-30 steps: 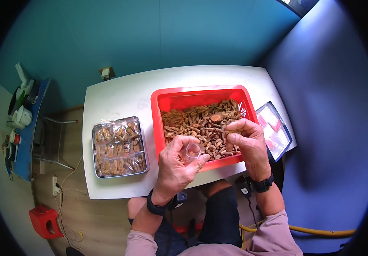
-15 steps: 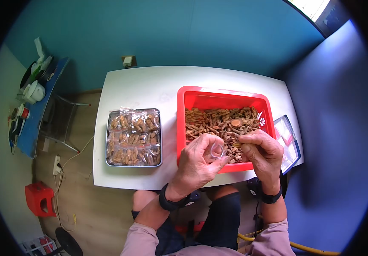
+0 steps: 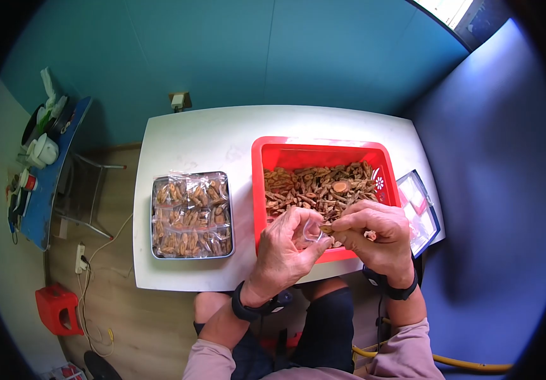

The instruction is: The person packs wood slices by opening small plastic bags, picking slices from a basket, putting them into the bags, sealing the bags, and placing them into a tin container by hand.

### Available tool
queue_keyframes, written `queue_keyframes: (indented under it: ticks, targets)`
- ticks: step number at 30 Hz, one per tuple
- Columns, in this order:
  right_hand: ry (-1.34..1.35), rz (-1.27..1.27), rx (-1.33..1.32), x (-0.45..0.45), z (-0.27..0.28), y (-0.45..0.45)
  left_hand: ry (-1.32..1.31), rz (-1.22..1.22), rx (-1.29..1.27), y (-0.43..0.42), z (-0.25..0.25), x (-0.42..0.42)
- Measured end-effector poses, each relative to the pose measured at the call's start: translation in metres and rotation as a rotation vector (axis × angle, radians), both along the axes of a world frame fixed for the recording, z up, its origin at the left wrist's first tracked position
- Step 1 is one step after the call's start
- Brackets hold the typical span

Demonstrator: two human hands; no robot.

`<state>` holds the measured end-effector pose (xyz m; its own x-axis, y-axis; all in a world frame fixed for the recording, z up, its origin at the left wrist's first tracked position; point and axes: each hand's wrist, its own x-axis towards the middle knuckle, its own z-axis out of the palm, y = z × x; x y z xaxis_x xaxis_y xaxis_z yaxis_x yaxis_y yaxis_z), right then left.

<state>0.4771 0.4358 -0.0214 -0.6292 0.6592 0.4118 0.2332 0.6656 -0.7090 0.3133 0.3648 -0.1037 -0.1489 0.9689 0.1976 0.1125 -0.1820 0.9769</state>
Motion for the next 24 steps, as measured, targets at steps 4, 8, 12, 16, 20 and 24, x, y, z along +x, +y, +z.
queue_keyframes:
  ticks: [4, 8, 12, 16, 20, 24]
  targets:
    - [-0.08, 0.096, -0.006, -0.006, -0.002, 0.005, -0.047, 0.051, 0.07, 0.003, -0.004, 0.004]
    - [-0.106, 0.116, 0.024, -0.012, -0.003, 0.004, -0.062, 0.056, 0.088, 0.003, -0.009, 0.004]
    - [-0.071, 0.0, -0.01, -0.006, 0.005, 0.009, -0.159, 0.038, 0.007, 0.0, 0.001, 0.003]
    - [-0.011, 0.095, 0.057, 0.006, 0.0, 0.034, -0.143, 0.078, 0.119, -0.008, 0.006, -0.006]
    - [-0.233, 0.26, 0.007, 0.007, -0.003, 0.053, -0.283, 0.154, 0.188, -0.018, 0.012, -0.027]
    - [-0.748, 0.475, 0.122, -0.004, -0.014, 0.064, -0.3, 0.233, 0.134, -0.017, 0.006, -0.039]
